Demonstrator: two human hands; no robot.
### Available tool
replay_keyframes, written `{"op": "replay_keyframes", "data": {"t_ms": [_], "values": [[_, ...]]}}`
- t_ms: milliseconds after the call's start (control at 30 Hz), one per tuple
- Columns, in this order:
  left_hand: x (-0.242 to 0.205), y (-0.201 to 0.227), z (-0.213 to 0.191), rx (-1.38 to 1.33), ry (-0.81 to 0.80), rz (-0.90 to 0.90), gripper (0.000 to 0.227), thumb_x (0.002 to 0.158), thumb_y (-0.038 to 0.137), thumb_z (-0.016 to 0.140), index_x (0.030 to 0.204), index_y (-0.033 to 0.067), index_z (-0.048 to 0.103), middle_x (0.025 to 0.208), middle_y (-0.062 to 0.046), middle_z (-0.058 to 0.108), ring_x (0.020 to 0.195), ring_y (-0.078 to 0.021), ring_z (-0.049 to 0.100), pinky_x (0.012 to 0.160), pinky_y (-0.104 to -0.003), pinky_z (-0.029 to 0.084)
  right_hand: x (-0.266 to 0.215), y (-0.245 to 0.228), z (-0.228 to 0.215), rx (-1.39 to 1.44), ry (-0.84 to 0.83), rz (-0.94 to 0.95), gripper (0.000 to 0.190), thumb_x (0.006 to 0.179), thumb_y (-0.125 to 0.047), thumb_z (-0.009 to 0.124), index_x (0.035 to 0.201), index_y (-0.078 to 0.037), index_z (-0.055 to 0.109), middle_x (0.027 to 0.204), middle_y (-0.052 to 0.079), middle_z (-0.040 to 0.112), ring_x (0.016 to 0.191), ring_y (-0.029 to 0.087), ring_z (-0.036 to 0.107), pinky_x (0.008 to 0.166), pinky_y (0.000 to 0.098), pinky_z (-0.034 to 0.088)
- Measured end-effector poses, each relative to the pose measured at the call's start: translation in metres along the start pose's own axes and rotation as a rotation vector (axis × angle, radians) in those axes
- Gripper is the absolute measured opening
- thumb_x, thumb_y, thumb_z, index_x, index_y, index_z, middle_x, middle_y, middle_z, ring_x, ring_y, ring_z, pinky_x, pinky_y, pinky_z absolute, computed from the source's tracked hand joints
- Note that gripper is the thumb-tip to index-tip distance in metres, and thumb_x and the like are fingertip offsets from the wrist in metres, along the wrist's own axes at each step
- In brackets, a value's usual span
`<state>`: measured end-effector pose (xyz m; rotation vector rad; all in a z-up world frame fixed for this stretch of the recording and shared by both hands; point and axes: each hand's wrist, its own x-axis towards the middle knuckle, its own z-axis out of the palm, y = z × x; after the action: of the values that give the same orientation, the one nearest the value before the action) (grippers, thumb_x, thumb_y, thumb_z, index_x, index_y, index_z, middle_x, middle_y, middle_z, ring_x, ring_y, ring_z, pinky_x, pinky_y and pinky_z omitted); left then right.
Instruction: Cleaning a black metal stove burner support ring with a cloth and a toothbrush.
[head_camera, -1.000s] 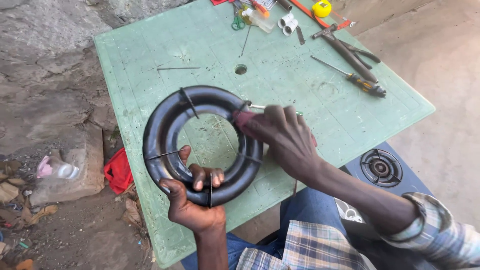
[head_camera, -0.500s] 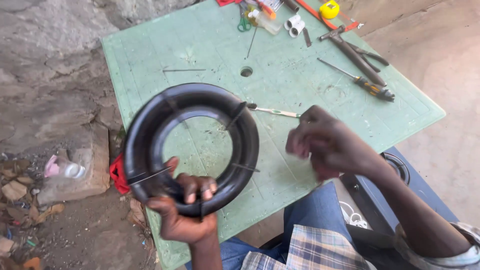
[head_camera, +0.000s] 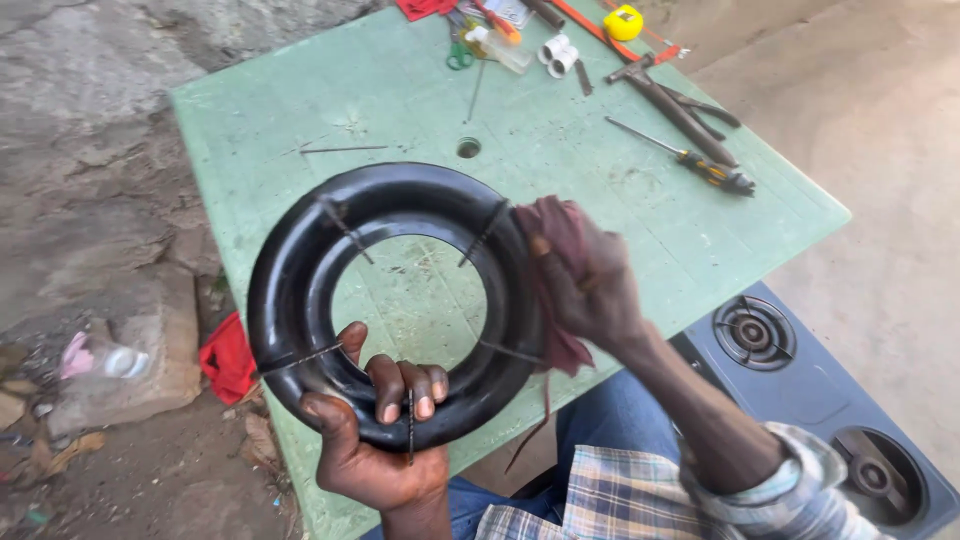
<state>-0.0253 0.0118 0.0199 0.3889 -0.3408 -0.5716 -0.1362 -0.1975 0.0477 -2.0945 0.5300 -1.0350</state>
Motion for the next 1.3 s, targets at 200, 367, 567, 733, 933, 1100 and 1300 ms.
{"op": "replay_keyframes", "data": {"t_ms": [200, 367, 567, 733, 933, 1100, 1300], "values": [[-0.007, 0.014, 0.003, 0.005, -0.062, -0.033, 0.080, 0.100, 0.056, 0.062, 0.144, -0.0087, 0.048, 0.067, -0.001, 0.043, 0.057, -0.0209, 0.050, 0.068, -0.044, 0.043, 0.030, 0.045, -0.038, 0.845, 0.069, 0.199, 0.038, 0.112, -0.025, 0.062, 0.137, 0.003, 0.057, 0.096, 0.009, 0.064, 0.081, 0.020, 0.060, 0.071, 0.0355, 0.049], [0.000, 0.007, 0.009, 0.034, -0.013, -0.028, 0.081, 0.099, 0.057, 0.063, 0.142, -0.0105, 0.049, 0.064, -0.001, 0.043, 0.056, -0.0212, 0.050, 0.066, -0.045, 0.044, 0.010, 0.007, -0.047, 0.581, -0.305, 0.056, 0.046, 0.097, -0.019, 0.074, 0.135, 0.001, 0.057, 0.102, 0.012, 0.067, 0.096, 0.023, 0.064, 0.085, 0.0372, 0.053], [-0.003, 0.017, 0.023, 0.149, 0.042, -0.134, 0.075, 0.098, 0.050, 0.064, 0.137, -0.0127, 0.050, 0.061, -0.002, 0.044, 0.052, -0.0222, 0.050, 0.062, -0.046, 0.045, 0.016, -0.037, -0.038, -0.082, -0.171, -0.200, 0.025, 0.084, -0.006, 0.078, 0.105, -0.006, 0.066, 0.092, 0.008, 0.071, 0.086, 0.022, 0.074, 0.075, 0.0362, 0.060], [0.000, 0.028, 0.025, 0.125, 0.045, -0.180, 0.072, 0.097, 0.047, 0.063, 0.135, -0.0124, 0.052, 0.061, -0.004, 0.046, 0.051, -0.0231, 0.051, 0.060, -0.046, 0.046, 0.032, -0.018, -0.064, -0.088, -0.550, -0.302, 0.017, 0.079, -0.010, 0.081, 0.083, -0.008, 0.065, 0.088, 0.004, 0.071, 0.072, 0.014, 0.075, 0.060, 0.0262, 0.064], [0.005, 0.037, 0.013, -0.010, -0.025, -0.322, 0.074, 0.099, 0.049, 0.061, 0.137, -0.0140, 0.050, 0.061, -0.002, 0.044, 0.053, -0.0206, 0.052, 0.060, -0.042, 0.044, 0.021, 0.004, -0.087, -0.048, -0.515, -0.392, 0.015, 0.080, -0.014, 0.083, 0.086, -0.010, 0.070, 0.079, -0.003, 0.071, 0.068, 0.013, 0.075, 0.065, 0.0261, 0.061], [0.008, 0.016, 0.010, -0.206, -0.078, -0.340, 0.076, 0.101, 0.051, 0.059, 0.142, -0.0123, 0.046, 0.064, 0.000, 0.044, 0.053, -0.0188, 0.052, 0.061, -0.040, 0.043, -0.016, 0.032, -0.055, 1.108, 0.002, 0.248, 0.054, 0.089, -0.029, 0.086, 0.131, -0.006, 0.061, 0.121, 0.009, 0.066, 0.113, 0.020, 0.066, 0.101, 0.0376, 0.058], [0.000, -0.004, 0.020, -0.043, -0.058, -0.042, 0.074, 0.102, 0.050, 0.058, 0.143, -0.0094, 0.046, 0.066, -0.002, 0.044, 0.056, -0.0197, 0.052, 0.066, -0.042, 0.044, -0.015, -0.037, -0.002, 1.339, 0.116, 0.757, 0.082, 0.080, -0.049, 0.075, 0.141, -0.001, 0.049, 0.120, 0.015, 0.069, 0.103, 0.023, 0.073, 0.081, 0.0359, 0.065]]}}
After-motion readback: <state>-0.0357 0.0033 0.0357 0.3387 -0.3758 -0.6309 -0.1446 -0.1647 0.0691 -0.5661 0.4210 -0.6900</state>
